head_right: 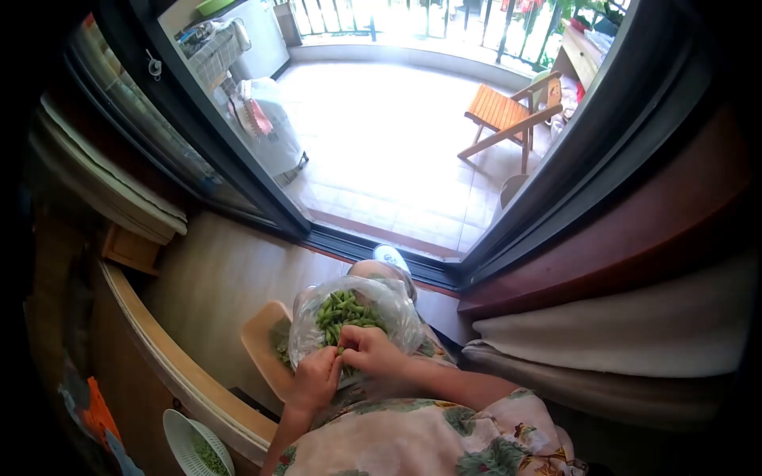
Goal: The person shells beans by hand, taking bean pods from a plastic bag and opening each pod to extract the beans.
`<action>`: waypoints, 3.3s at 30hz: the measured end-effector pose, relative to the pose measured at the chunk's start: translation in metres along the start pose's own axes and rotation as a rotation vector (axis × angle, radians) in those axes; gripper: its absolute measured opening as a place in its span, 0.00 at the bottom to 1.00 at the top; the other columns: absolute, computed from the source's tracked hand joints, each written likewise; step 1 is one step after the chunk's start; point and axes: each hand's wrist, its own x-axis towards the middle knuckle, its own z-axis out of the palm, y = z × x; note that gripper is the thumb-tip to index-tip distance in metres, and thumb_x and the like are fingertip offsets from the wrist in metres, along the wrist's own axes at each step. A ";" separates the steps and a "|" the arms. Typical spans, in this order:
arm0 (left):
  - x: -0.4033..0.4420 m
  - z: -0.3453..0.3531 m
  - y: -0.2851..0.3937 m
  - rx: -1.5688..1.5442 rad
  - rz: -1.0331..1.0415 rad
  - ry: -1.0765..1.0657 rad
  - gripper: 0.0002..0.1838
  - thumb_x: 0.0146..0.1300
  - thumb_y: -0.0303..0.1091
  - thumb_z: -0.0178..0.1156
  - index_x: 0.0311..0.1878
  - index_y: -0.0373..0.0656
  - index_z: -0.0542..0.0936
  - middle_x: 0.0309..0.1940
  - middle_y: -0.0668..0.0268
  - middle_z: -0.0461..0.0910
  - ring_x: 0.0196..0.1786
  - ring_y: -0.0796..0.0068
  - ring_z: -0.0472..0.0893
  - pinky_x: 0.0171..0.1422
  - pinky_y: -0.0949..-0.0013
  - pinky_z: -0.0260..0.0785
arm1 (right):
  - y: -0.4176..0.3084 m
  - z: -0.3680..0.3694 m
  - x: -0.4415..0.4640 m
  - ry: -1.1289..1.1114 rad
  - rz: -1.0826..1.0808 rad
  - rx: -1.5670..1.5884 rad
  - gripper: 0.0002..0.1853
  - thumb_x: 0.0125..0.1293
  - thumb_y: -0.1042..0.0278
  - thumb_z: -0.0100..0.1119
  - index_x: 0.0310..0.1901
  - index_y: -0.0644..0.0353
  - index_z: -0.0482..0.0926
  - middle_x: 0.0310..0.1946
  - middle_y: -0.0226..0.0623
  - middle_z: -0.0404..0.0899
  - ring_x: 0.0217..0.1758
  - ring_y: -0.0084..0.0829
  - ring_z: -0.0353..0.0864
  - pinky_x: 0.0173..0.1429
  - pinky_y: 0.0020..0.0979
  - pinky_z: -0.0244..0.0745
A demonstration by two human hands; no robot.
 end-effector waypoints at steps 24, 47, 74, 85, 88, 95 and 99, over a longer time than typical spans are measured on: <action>0.002 -0.006 0.005 -0.137 -0.066 0.024 0.07 0.65 0.31 0.52 0.34 0.37 0.72 0.27 0.47 0.75 0.34 0.41 0.75 0.35 0.49 0.66 | -0.001 0.005 0.007 0.073 -0.181 -0.105 0.05 0.53 0.75 0.56 0.30 0.66 0.73 0.22 0.39 0.72 0.26 0.27 0.71 0.32 0.29 0.68; 0.007 0.010 -0.008 -1.326 -0.654 0.010 0.13 0.74 0.39 0.43 0.42 0.42 0.73 0.27 0.69 0.73 0.27 0.79 0.72 0.31 0.74 0.65 | -0.012 0.006 0.011 0.154 -0.369 -0.427 0.05 0.50 0.81 0.57 0.31 0.62 0.75 0.25 0.40 0.72 0.29 0.39 0.77 0.34 0.33 0.73; 0.003 0.013 -0.007 -1.445 -0.706 -0.092 0.17 0.74 0.43 0.43 0.42 0.41 0.77 0.33 0.70 0.75 0.33 0.80 0.75 0.38 0.77 0.68 | -0.003 0.002 0.010 0.156 0.143 0.331 0.04 0.63 0.75 0.53 0.37 0.65 0.76 0.29 0.28 0.77 0.31 0.16 0.73 0.36 0.20 0.69; 0.001 0.012 -0.007 -1.219 -0.470 -0.117 0.21 0.75 0.47 0.43 0.37 0.40 0.75 0.21 0.74 0.65 0.23 0.85 0.62 0.27 0.80 0.53 | -0.012 0.003 0.011 0.011 0.212 0.483 0.07 0.67 0.68 0.57 0.39 0.64 0.75 0.28 0.27 0.75 0.31 0.16 0.72 0.37 0.20 0.70; 0.003 0.011 -0.002 -1.179 -0.538 -0.085 0.21 0.75 0.47 0.43 0.34 0.40 0.75 0.20 0.74 0.65 0.22 0.84 0.61 0.26 0.80 0.52 | -0.011 0.000 0.011 -0.040 0.189 0.472 0.08 0.68 0.67 0.57 0.38 0.63 0.76 0.27 0.26 0.75 0.29 0.16 0.72 0.37 0.19 0.70; -0.002 0.006 -0.011 -1.545 -0.623 -0.124 0.19 0.74 0.47 0.45 0.30 0.46 0.74 0.21 0.78 0.68 0.24 0.87 0.64 0.28 0.80 0.55 | -0.007 -0.002 0.011 -0.053 0.189 0.434 0.06 0.67 0.69 0.58 0.36 0.62 0.77 0.28 0.23 0.75 0.31 0.14 0.71 0.35 0.18 0.67; -0.003 0.008 -0.012 -1.937 -0.574 -0.268 0.21 0.74 0.49 0.44 0.26 0.48 0.69 0.17 0.77 0.62 0.20 0.84 0.60 0.25 0.77 0.53 | -0.006 -0.002 0.012 -0.068 0.156 0.473 0.05 0.67 0.69 0.59 0.35 0.61 0.78 0.28 0.22 0.75 0.31 0.13 0.70 0.35 0.18 0.66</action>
